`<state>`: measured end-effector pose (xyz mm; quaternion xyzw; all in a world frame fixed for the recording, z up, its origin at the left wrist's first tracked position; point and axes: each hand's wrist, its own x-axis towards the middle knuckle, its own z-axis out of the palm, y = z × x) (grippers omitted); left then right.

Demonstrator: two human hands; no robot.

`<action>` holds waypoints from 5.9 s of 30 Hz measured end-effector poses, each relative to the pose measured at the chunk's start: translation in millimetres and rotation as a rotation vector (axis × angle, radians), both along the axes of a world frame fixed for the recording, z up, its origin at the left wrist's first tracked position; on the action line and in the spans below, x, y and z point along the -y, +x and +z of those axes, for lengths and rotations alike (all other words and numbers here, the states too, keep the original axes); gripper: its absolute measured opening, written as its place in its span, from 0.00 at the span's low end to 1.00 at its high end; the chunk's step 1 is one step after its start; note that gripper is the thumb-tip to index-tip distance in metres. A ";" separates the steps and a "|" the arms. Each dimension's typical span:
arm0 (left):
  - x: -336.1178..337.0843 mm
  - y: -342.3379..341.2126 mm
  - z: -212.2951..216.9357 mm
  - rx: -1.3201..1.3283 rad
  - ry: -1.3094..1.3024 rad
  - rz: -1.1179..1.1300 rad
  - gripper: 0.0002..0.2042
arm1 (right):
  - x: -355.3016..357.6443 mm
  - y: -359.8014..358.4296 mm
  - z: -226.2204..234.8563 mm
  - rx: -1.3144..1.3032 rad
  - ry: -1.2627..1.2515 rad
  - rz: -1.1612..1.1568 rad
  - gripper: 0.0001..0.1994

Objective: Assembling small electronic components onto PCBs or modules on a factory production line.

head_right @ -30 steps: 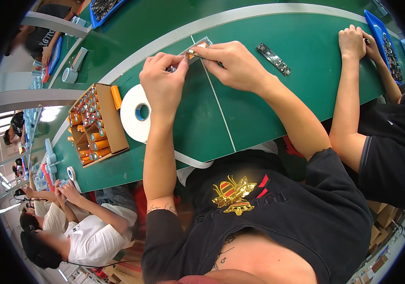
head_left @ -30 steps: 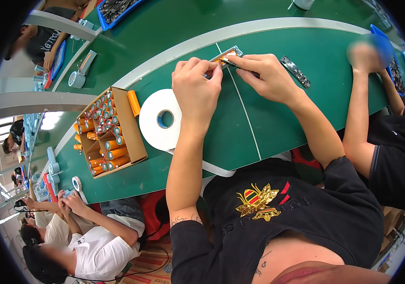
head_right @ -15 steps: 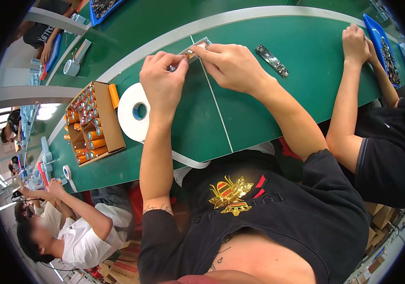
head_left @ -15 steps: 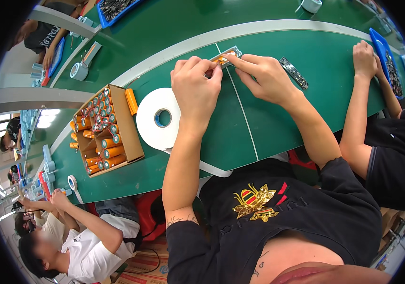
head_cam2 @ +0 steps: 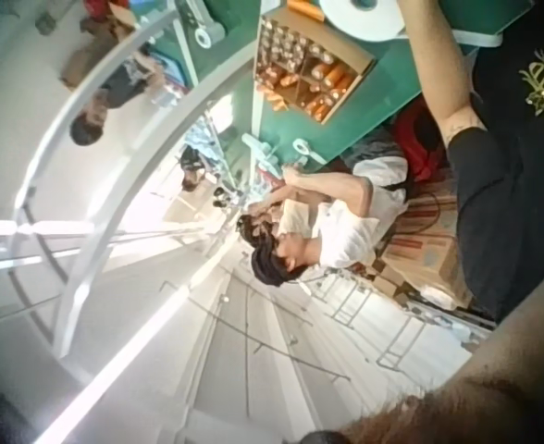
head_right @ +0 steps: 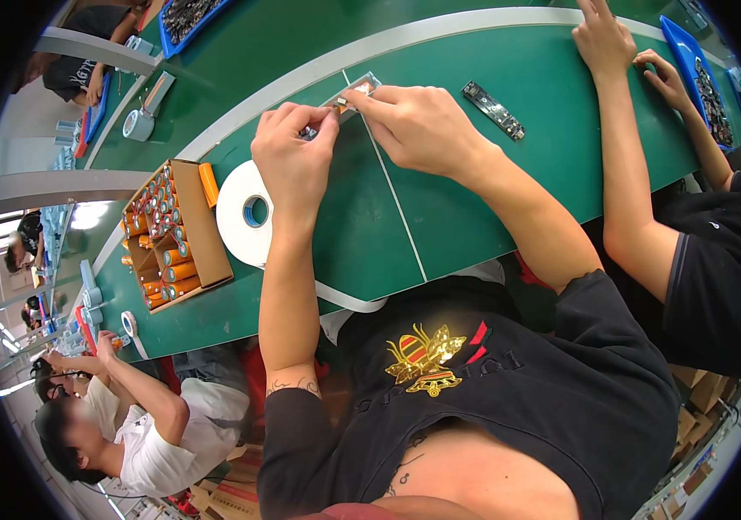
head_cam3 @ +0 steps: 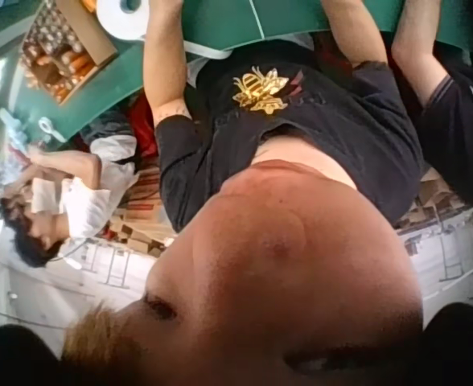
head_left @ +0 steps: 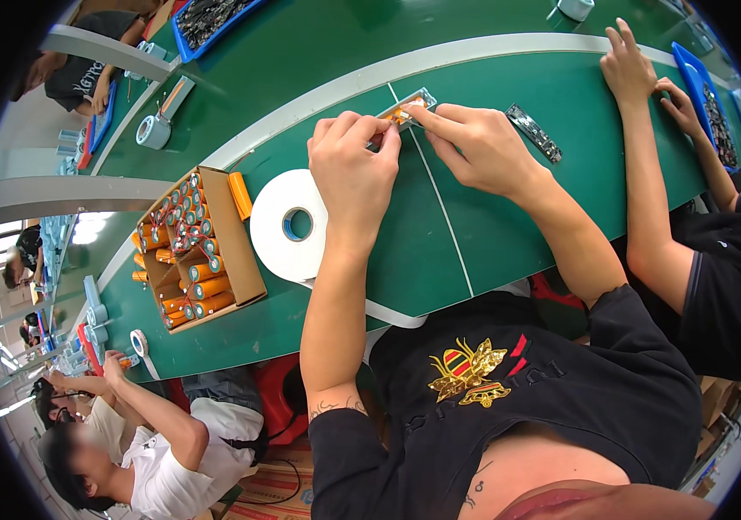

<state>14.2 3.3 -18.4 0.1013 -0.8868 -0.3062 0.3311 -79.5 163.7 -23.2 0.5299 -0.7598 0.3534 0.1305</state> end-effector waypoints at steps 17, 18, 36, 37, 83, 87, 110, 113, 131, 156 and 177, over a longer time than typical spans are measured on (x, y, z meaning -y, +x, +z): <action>7.4 -0.6 9.5 0.076 0.049 -0.076 0.07 | -6.2 -17.3 -1.6 0.058 0.066 0.178 0.19; 5.3 0.8 11.8 0.094 0.048 -0.087 0.07 | -8.6 -15.5 0.8 0.069 0.060 0.189 0.18; 3.4 4.3 22.6 0.130 -0.041 -0.267 0.10 | -16.5 -19.2 11.0 0.354 0.048 0.452 0.17; 3.3 5.5 23.2 0.133 -0.029 -0.270 0.11 | -16.6 -18.5 11.7 0.389 0.046 0.469 0.17; 12.0 9.5 8.6 0.021 -0.170 -0.226 0.04 | -9.7 -23.1 1.6 0.097 0.063 0.046 0.09; 9.1 9.1 10.8 0.022 -0.046 -0.184 0.04 | -8.8 -21.6 0.6 0.097 0.051 0.071 0.09; 7.2 9.3 7.6 0.019 0.018 -0.090 0.05 | -9.0 -14.9 2.2 0.068 0.053 0.045 0.12; 5.6 8.5 7.8 0.020 0.004 -0.067 0.05 | -7.1 -10.9 2.4 0.051 0.041 0.033 0.13; -0.8 4.6 4.7 -0.016 0.007 -0.003 0.04 | -2.2 6.6 2.6 -0.058 0.111 -0.035 0.15; 8.1 4.5 0.4 -0.041 -0.115 -0.064 0.03 | -3.9 11.1 3.9 -0.209 0.212 -0.019 0.15; -1.8 1.1 -14.0 -0.194 -0.203 0.056 0.00 | 7.2 21.2 6.0 -0.139 0.153 -0.043 0.13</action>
